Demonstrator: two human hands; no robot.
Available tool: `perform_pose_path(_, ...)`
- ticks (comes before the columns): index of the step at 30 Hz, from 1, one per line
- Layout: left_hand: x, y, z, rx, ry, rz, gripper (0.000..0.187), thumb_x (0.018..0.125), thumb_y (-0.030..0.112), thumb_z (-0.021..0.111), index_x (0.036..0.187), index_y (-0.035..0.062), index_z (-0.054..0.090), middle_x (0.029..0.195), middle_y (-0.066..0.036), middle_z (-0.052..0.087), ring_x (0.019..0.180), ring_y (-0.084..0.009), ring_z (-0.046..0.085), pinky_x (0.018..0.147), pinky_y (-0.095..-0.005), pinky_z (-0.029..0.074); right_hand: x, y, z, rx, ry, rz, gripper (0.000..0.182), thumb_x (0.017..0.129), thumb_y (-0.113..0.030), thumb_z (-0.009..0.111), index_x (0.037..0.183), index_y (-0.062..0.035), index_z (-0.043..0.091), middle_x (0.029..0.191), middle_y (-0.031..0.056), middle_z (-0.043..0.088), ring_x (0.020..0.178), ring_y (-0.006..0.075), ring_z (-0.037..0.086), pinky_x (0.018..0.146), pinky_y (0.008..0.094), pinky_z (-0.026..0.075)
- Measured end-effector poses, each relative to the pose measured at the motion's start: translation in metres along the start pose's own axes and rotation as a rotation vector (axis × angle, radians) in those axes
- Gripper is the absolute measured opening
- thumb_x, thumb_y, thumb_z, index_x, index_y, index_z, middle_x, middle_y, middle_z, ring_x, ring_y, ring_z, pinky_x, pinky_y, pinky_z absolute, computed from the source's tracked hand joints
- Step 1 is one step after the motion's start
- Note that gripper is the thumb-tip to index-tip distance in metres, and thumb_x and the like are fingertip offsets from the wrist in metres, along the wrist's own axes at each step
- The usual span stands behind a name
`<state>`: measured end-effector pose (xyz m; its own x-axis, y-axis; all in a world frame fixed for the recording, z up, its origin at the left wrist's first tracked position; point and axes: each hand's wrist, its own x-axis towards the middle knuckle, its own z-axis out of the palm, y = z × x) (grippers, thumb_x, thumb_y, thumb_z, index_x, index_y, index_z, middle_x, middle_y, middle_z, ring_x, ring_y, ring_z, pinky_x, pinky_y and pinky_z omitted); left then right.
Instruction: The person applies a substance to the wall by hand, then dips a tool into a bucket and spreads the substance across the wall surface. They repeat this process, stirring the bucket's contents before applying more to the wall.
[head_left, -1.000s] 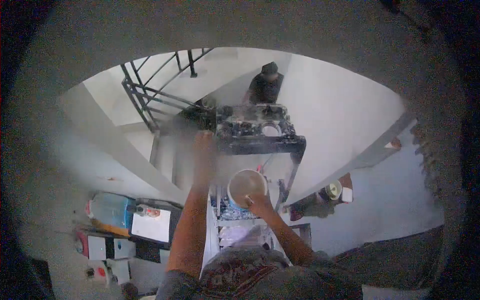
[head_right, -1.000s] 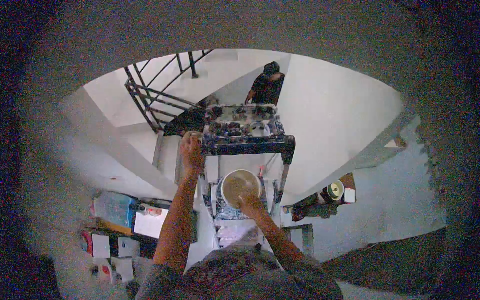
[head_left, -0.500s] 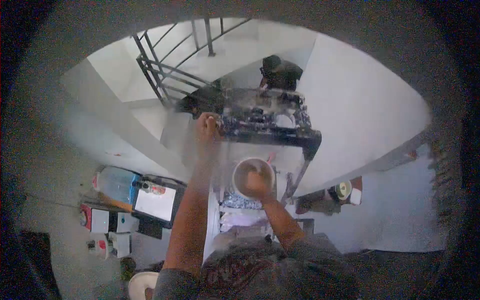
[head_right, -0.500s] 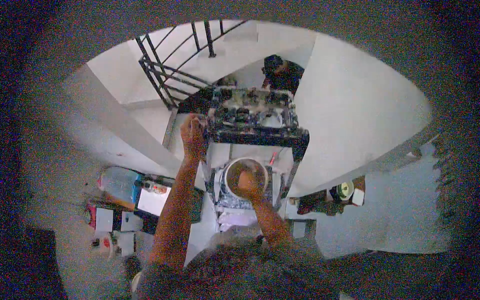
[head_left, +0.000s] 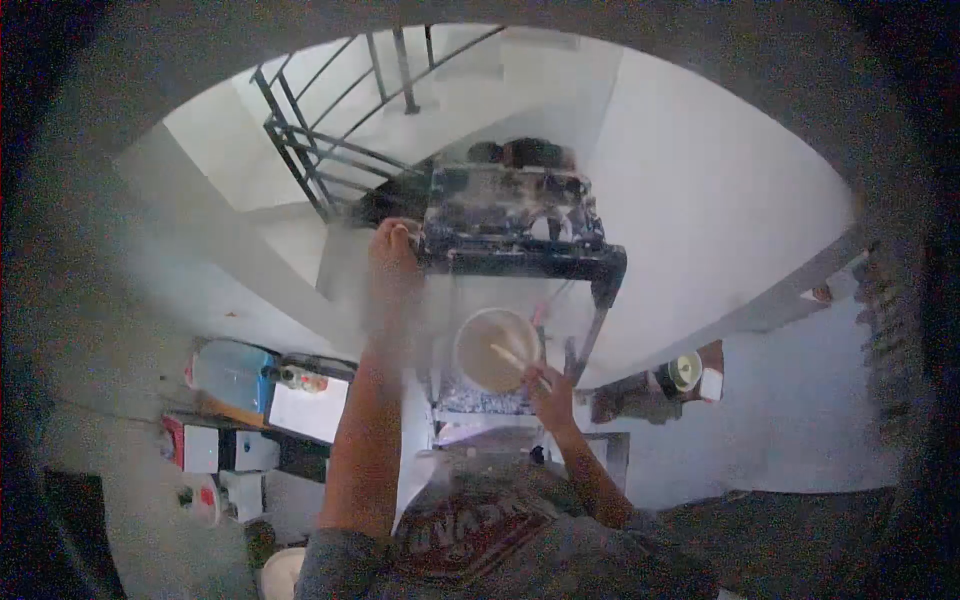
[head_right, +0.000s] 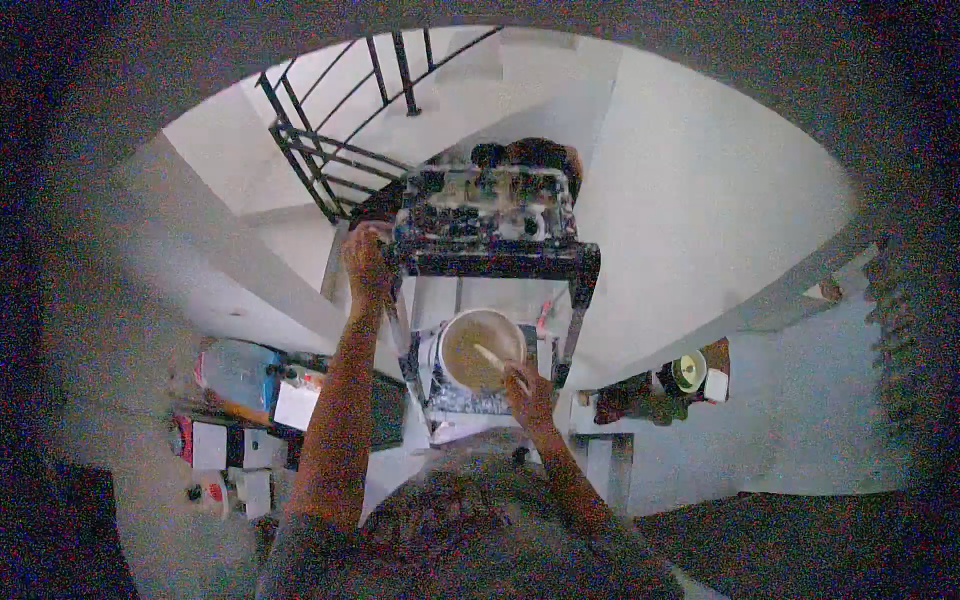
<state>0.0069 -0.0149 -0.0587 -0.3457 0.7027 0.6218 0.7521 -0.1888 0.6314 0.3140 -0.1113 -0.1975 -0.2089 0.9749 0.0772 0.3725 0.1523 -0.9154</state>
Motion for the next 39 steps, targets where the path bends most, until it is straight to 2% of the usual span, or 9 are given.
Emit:
perform_pose_path(6,0.0,0.03,-0.011,-0.231,-0.091,-0.472,0.027,0.098,0.019,0.038,0.097,0.0019,0.059,0.092,-0.015,0.062,0.085,-0.0329,0.058,0.074,-0.043,0.046,-0.01,0.079,0.023,0.208,-0.02,0.063,0.038,0.094,-0.035,0.055,0.1,0.0011,0.065,0.082,0.0048,0.068,0.075,0.0114,0.059,0.069,0.0292,0.048)
perform_pose_path(9,-0.005,-0.021,0.011,0.265,0.11,0.18,0.029,0.099,0.017,0.034,0.097,0.0011,0.058,0.094,-0.018,0.06,0.089,-0.0343,0.056,0.08,-0.0455,0.044,-0.015,0.073,0.019,0.338,-0.038,0.179,0.031,0.093,-0.027,0.058,0.108,-0.0006,0.066,0.089,0.0083,0.069,0.072,0.0152,0.063,0.068,0.0286,0.05)
perform_pose_path(12,-0.017,-0.033,0.021,-0.113,0.007,-0.153,0.033,0.1,0.02,0.031,0.099,0.0001,0.057,0.098,-0.02,0.058,0.094,-0.0359,0.053,0.087,-0.0473,0.039,-0.005,0.128,0.033,0.364,0.057,0.241,0.033,0.092,-0.028,0.058,0.106,0.0006,0.066,0.087,0.0081,0.069,0.07,0.0131,0.063,0.063,0.0268,0.051)
perform_pose_path(15,0.004,0.005,0.009,-0.252,0.225,-0.029,0.036,0.096,0.032,0.045,0.087,0.0017,0.063,0.069,-0.006,0.055,0.065,-0.0152,0.049,0.058,-0.0325,0.039,-0.011,0.019,0.0,0.75,0.064,0.365,0.04,0.093,-0.041,0.054,0.104,-0.0031,0.061,0.083,0.0035,0.061,0.067,0.0097,0.058,0.06,0.0271,0.048)
perform_pose_path(18,-0.004,0.006,0.004,-0.241,0.165,-0.098,0.038,0.095,0.031,0.045,0.084,0.0001,0.064,0.067,-0.006,0.054,0.063,-0.0162,0.049,0.057,-0.0342,0.04,-0.017,0.032,-0.005,0.353,0.057,0.131,0.033,0.088,-0.031,0.062,0.106,-0.0034,0.058,0.085,0.0058,0.061,0.065,0.0159,0.06,0.054,0.0315,0.047)
perform_pose_path(20,0.004,0.001,0.007,-0.286,0.153,-0.117,0.038,0.095,0.031,0.044,0.085,0.0002,0.064,0.064,-0.007,0.054,0.061,-0.0163,0.05,0.057,-0.0329,0.041,-0.006,0.036,-0.014,0.862,-0.022,0.538,0.031,0.081,-0.019,0.068,0.105,-0.003,0.057,0.09,0.0109,0.062,0.064,0.0251,0.06,0.051,0.0377,0.047)
perform_pose_path(22,-0.001,0.007,0.007,-0.287,0.139,-0.105,0.039,0.094,0.031,0.044,0.085,0.0002,0.065,0.064,-0.007,0.054,0.061,-0.0161,0.05,0.058,-0.0327,0.042,-0.008,0.046,-0.014,0.034,0.023,0.031,0.029,0.076,-0.014,0.068,0.101,-0.002,0.059,0.085,0.0152,0.061,0.064,0.0314,0.059,0.051,0.0423,0.047)
perform_pose_path(25,-0.002,0.008,0.008,-0.188,0.076,-0.099,0.041,0.097,0.029,0.035,0.088,0.0015,0.064,0.081,-0.011,0.058,0.074,-0.0256,0.052,0.07,-0.0378,0.042,0.015,0.047,-0.005,-0.259,0.015,-0.453,0.026,0.078,-0.016,0.064,0.101,-0.0033,0.061,0.088,0.0158,0.063,0.069,0.0331,0.062,0.058,0.0428,0.049)
perform_pose_path(39,0.001,-0.004,0.007,-0.095,0.124,0.002,0.031,0.091,0.025,0.046,0.082,-0.0015,0.061,0.072,-0.015,0.06,0.065,-0.0252,0.058,0.063,-0.0347,0.045,0.094,0.087,0.099,-0.844,-0.498,-0.205,0.024,0.081,-0.019,0.056,0.076,0.0017,0.068,0.077,0.023,0.065,0.072,0.0348,0.066,0.073,0.0456,0.052)
